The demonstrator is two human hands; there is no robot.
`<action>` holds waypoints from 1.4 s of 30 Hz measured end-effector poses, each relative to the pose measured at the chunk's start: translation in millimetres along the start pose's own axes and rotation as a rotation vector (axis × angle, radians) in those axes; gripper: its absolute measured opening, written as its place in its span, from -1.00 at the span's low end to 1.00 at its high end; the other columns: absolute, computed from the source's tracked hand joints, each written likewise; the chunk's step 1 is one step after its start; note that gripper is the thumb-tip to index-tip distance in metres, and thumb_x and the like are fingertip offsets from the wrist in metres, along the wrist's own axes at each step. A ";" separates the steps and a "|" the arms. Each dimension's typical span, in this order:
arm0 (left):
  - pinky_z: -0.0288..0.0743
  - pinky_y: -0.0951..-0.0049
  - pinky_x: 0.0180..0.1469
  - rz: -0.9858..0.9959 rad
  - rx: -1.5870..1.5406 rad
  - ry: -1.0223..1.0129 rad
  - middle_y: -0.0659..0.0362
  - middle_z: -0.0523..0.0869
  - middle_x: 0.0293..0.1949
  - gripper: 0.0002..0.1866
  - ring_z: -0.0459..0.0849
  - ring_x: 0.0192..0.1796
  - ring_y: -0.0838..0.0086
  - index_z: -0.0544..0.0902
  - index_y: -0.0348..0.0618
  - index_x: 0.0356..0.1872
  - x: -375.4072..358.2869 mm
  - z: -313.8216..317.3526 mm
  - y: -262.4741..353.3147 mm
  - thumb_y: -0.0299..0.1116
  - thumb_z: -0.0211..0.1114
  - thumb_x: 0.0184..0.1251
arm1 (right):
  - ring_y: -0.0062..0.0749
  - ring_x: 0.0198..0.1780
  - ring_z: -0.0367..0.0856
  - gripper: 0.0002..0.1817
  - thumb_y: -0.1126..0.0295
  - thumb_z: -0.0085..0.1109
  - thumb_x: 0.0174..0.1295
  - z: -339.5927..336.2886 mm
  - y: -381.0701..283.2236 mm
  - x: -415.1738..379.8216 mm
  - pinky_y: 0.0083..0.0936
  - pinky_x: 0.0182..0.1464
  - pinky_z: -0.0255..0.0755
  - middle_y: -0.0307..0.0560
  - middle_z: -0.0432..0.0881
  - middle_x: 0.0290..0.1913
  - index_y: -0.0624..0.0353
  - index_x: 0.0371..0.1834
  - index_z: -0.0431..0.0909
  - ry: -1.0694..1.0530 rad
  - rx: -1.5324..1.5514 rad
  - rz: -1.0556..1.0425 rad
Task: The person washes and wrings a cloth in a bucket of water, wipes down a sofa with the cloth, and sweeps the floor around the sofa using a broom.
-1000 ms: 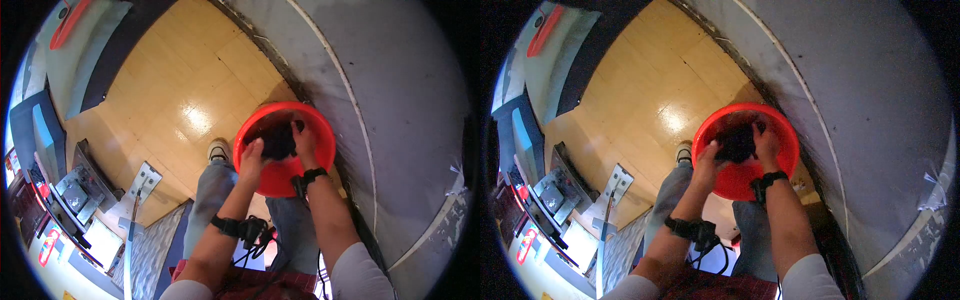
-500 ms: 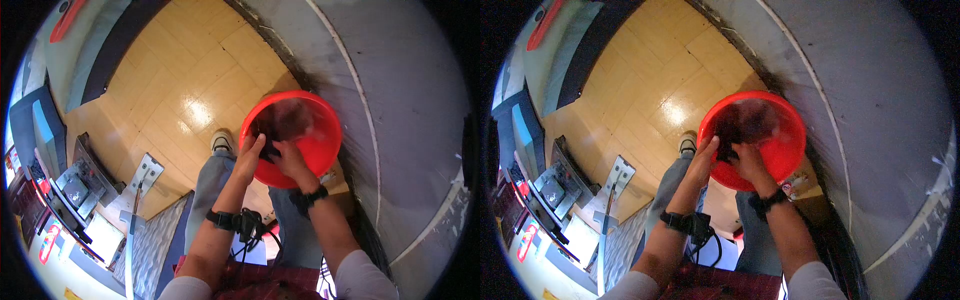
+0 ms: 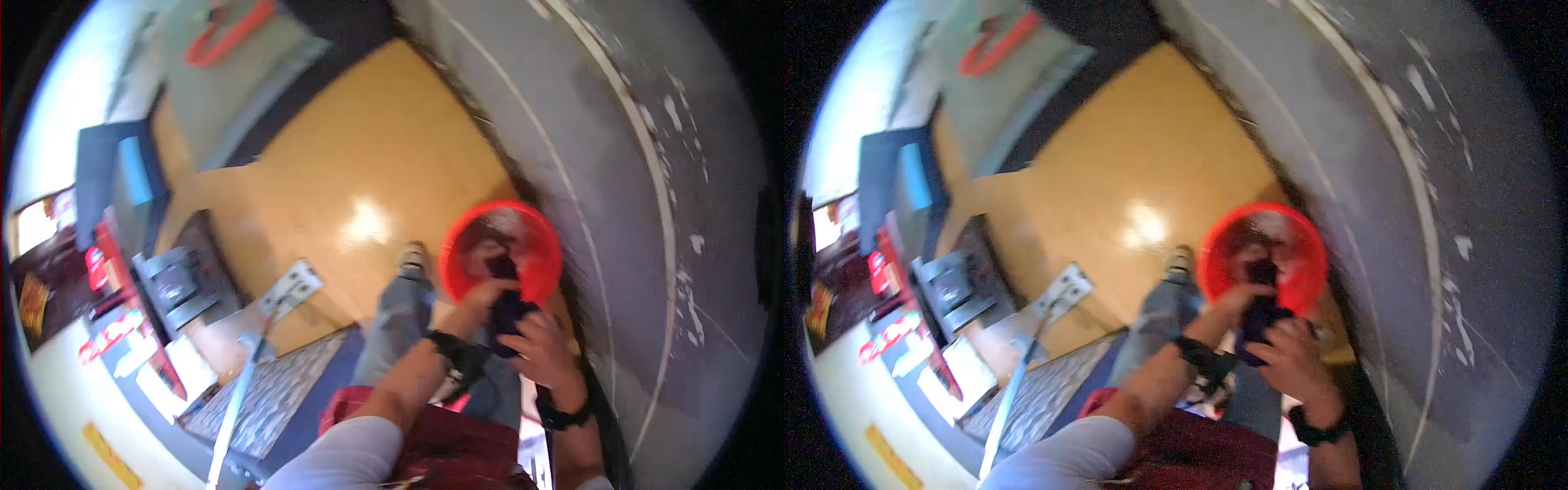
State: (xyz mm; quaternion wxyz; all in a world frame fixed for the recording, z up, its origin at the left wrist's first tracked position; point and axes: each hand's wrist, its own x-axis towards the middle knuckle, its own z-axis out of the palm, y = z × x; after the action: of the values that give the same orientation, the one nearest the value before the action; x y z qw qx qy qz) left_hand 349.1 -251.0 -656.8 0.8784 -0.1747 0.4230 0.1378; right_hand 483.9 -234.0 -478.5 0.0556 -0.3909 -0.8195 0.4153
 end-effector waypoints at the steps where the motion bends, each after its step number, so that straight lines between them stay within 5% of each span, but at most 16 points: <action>1: 0.55 0.28 -0.24 0.075 0.080 0.045 0.09 0.69 -0.43 -0.78 0.65 -0.41 0.29 0.61 -0.18 -0.30 4.7 -0.8 -5.1 -0.28 0.28 0.08 | -0.17 -0.22 0.42 -0.55 0.36 0.39 -0.37 -6.3 4.7 -7.2 -0.21 -0.09 0.29 -0.15 0.43 -0.37 0.00 -0.24 0.65 -0.026 0.053 0.016; 4: 0.54 0.20 -0.27 0.100 0.002 0.189 0.06 0.68 -0.41 -0.77 0.64 -0.41 0.23 0.59 -0.22 -0.25 -12.4 24.9 -9.4 -0.33 0.24 0.08 | -0.05 -0.02 0.45 -0.35 0.42 0.52 -0.53 -15.9 12.7 -27.9 -0.20 0.09 0.32 -0.01 0.51 -0.21 0.09 -0.14 0.62 0.225 0.184 0.201; 6: 0.56 0.20 -0.23 0.225 0.235 0.362 0.06 0.68 -0.30 -0.73 0.66 -0.34 0.28 0.56 -0.22 -0.14 -39.3 46.8 -6.8 -0.37 0.19 0.14 | -0.15 0.02 0.45 -0.24 0.48 0.49 -0.50 -11.5 37.5 -36.7 -0.26 0.12 0.33 -0.06 0.52 -0.10 0.11 0.01 0.54 0.246 0.372 0.313; 8: 0.57 0.25 -0.15 0.427 0.300 0.163 0.07 0.68 -0.20 -0.70 0.67 -0.23 0.34 0.54 -0.19 -0.02 13.1 15.2 -31.8 -0.39 0.12 0.22 | -0.25 0.08 0.43 -0.16 0.54 0.40 -0.37 -15.7 52.2 -34.4 -0.25 0.18 0.31 -0.11 0.50 0.04 0.11 0.20 0.39 0.410 0.606 0.517; 11: 0.56 0.28 -0.07 0.483 -0.015 0.009 0.10 0.68 -0.16 -0.70 0.67 -0.15 0.38 0.54 -0.21 0.02 -53.9 71.9 -34.6 -0.39 0.06 0.29 | -0.31 0.17 0.38 -0.14 0.40 0.43 -0.19 -8.4 88.2 -25.5 -0.30 0.24 0.28 -0.13 0.47 0.13 0.11 0.31 0.27 0.365 1.031 0.437; 15: 0.54 0.27 0.04 0.476 -0.243 -0.150 0.10 0.67 -0.11 -0.68 0.67 -0.10 0.35 0.51 -0.27 0.04 -97.2 110.1 -38.2 -0.36 -0.03 0.38 | -0.29 0.20 0.39 -0.23 0.09 0.30 0.08 -26.8 32.8 -10.6 -0.36 0.25 0.28 -0.11 0.47 0.12 0.12 0.34 0.23 0.463 1.414 0.325; 17: 0.53 0.26 0.07 0.513 -0.259 -0.166 0.09 0.66 -0.07 -0.67 0.66 -0.06 0.34 0.50 -0.26 0.07 -97.6 113.6 -43.0 -0.35 -0.04 0.39 | -0.37 0.18 0.40 -0.33 0.19 0.11 0.27 2.2 74.2 -28.6 -0.44 0.19 0.30 -0.10 0.44 0.12 0.15 0.40 0.14 0.415 1.920 0.721; 22: 0.45 0.21 0.16 0.614 -0.424 -0.335 0.09 0.61 0.07 -0.64 0.60 0.07 0.32 0.46 -0.21 0.13 -133.3 135.4 -52.9 -0.33 -0.06 0.40 | -0.32 0.24 0.36 -0.34 0.10 -0.01 0.32 -27.8 -11.0 -26.3 -0.38 0.25 0.26 -0.01 0.37 0.23 0.16 0.41 0.11 0.257 1.837 0.283; 24: 0.33 0.22 0.30 0.441 -0.558 -0.142 0.08 0.52 0.19 -0.57 0.52 0.19 0.28 0.36 -0.20 0.25 -163.2 153.8 -56.3 -0.25 -0.15 0.46 | -0.29 0.24 0.37 -0.32 0.01 -0.02 0.29 -24.7 -22.7 -27.6 -0.36 0.26 0.25 -0.03 0.38 0.24 0.14 0.39 0.15 0.247 1.900 0.196; 28: 0.40 0.24 0.21 0.664 -0.564 -0.242 0.16 0.53 0.18 -0.50 0.55 0.14 0.36 0.37 -0.12 0.26 -151.6 133.6 -66.8 -0.08 0.04 0.41 | -0.23 0.23 0.38 -0.27 -0.16 -0.04 0.23 -16.3 -31.3 -11.0 -0.31 0.29 0.23 -0.07 0.39 0.26 0.10 0.34 0.23 0.261 2.053 0.045; 30: 0.43 0.26 0.18 0.534 -0.470 -0.310 0.17 0.57 0.13 -0.44 0.57 0.11 0.38 0.40 -0.12 0.23 -187.5 129.7 -54.6 0.01 0.13 0.33 | -0.20 0.23 0.39 -0.23 -0.25 -0.05 0.20 -13.1 -28.2 -5.2 -0.28 0.31 0.22 -0.09 0.39 0.27 0.08 0.32 0.28 0.260 2.119 -0.001; 32: 0.45 0.27 0.14 0.401 -0.382 -0.375 0.18 0.60 0.08 -0.38 0.59 0.07 0.40 0.43 -0.11 0.20 -199.1 120.6 -48.1 0.10 0.22 0.26 | -0.17 0.22 0.39 -0.19 -0.34 -0.06 0.17 -12.1 -26.9 3.8 -0.25 0.32 0.21 -0.11 0.40 0.27 0.06 0.30 0.32 0.292 2.134 0.008; 35: 0.48 0.29 0.11 0.221 -0.117 -0.210 0.14 0.64 0.01 -0.23 0.62 0.01 0.38 0.49 -0.14 0.15 -180.6 98.0 -35.4 0.24 0.34 0.04 | -0.27 0.19 0.44 -0.26 -0.23 -0.04 0.24 -21.9 -29.7 8.0 -0.29 0.25 0.29 -0.10 0.43 0.24 0.05 0.33 0.30 0.494 1.917 0.477; 38: 0.48 0.31 0.09 0.350 0.358 -0.215 0.10 0.66 -0.03 -0.18 0.64 -0.03 0.33 0.52 -0.16 0.13 -197.9 112.0 -20.0 0.22 0.45 -0.09 | -0.28 0.12 0.50 -0.25 -0.23 0.07 0.17 -47.4 -57.5 16.5 -0.28 0.21 0.35 -0.09 0.51 0.15 0.11 0.26 0.37 0.453 1.655 0.703; 40: 0.49 0.28 0.09 0.488 0.906 0.115 0.00 0.67 -0.07 -0.18 0.64 -0.01 0.28 0.59 -0.32 -0.03 -193.6 117.5 -14.0 0.26 0.46 -0.13 | -0.27 0.09 0.53 -0.29 -0.14 0.18 0.12 -31.4 -17.0 20.8 -0.28 0.12 0.41 -0.09 0.53 0.12 0.12 0.22 0.40 0.406 1.634 0.722; 42: 0.47 0.28 0.11 0.593 0.922 0.078 -0.06 0.66 -0.08 -0.03 0.63 0.02 0.20 0.51 -0.41 0.01 -210.8 137.4 -15.1 0.24 0.55 -0.32 | -0.26 0.05 0.55 -0.32 -0.06 0.30 0.08 -21.6 8.6 27.2 -0.29 0.04 0.47 -0.10 0.55 0.08 0.13 0.19 0.43 0.337 1.618 0.742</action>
State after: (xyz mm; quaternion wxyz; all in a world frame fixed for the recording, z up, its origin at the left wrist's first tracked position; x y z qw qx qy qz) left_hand 323.2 -226.4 -407.3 0.7710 0.3503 0.5027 0.1733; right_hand 479.3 -198.6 -477.0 0.2951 -0.5273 -0.0797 0.7928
